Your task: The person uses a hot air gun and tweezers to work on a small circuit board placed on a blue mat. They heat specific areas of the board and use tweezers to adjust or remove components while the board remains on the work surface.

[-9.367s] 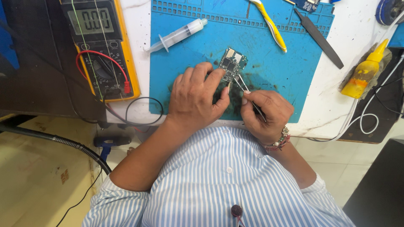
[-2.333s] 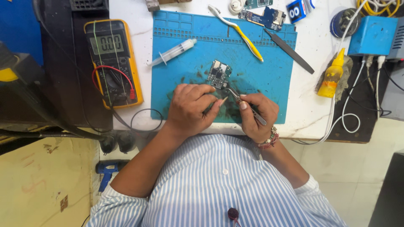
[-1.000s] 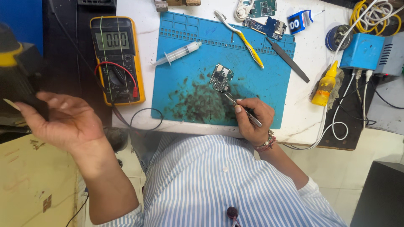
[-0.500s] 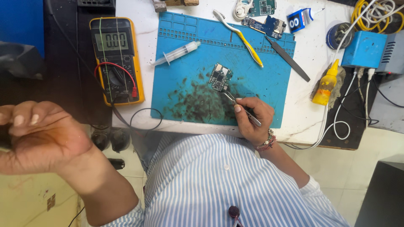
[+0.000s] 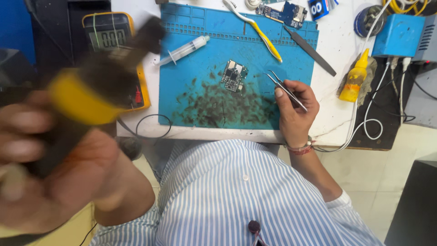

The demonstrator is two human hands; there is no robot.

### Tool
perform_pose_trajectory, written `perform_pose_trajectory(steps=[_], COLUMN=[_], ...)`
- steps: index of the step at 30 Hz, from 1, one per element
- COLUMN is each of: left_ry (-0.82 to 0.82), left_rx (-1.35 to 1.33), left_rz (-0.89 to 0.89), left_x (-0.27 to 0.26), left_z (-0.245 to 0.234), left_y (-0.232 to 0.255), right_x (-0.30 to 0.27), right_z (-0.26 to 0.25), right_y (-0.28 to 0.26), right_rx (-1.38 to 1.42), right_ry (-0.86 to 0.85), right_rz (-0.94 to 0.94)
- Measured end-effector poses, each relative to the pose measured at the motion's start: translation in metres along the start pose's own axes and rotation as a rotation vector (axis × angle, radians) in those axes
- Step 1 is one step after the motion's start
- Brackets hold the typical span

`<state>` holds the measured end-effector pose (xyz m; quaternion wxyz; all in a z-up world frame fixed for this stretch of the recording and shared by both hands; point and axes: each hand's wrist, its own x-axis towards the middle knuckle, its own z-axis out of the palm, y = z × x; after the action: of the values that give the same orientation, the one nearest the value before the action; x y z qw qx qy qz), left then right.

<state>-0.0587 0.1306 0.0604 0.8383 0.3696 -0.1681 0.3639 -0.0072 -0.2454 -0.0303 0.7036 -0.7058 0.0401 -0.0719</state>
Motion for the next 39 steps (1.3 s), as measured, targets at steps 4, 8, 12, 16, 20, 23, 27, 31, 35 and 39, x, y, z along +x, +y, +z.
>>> perform_pose_trajectory(steps=[4,8,12,16,20,23,27,31,35,39], left_ry=[-0.113,-0.031,-0.152,-0.192,-0.274,-0.199,-0.125,-0.102,-0.092,-0.039], left_rx=[0.206,0.464,0.646,0.526,0.433,0.357,0.369,0.355,0.377,0.308], left_rz=[-0.166,-0.374,-0.522,-0.637,-0.668,-0.679,-0.665,-0.647,-0.636,-0.639], left_x=[0.013,0.006,-0.002,-0.011,-0.014,-0.016,-0.016,-0.017,-0.018,-0.019], left_z=[0.058,0.082,0.069,0.062,0.057,0.057,0.056,0.055,0.052,0.049], left_y=[-0.014,-0.032,-0.06,-0.07,-0.066,-0.067,-0.067,-0.066,-0.064,-0.063], right_x=[0.004,0.004,0.004,0.004,0.005,0.005,0.006,0.006,0.006,0.006], right_z=[0.002,0.008,0.009,0.008,0.009,0.01,0.012,0.012,0.011,0.011], right_y=[-0.003,-0.004,-0.004,-0.005,-0.007,-0.008,-0.009,-0.008,-0.008,-0.008], right_rx=[-0.074,-0.095,-0.109,-0.121,-0.145,-0.191,-0.176,-0.178,-0.188,-0.213], right_ry=[-0.043,-0.069,-0.056,-0.069,-0.088,-0.092,-0.086,-0.095,-0.094,-0.091], right_rz=[0.027,-0.036,-0.054,-0.063,-0.063,-0.091,-0.06,-0.07,-0.075,-0.087])
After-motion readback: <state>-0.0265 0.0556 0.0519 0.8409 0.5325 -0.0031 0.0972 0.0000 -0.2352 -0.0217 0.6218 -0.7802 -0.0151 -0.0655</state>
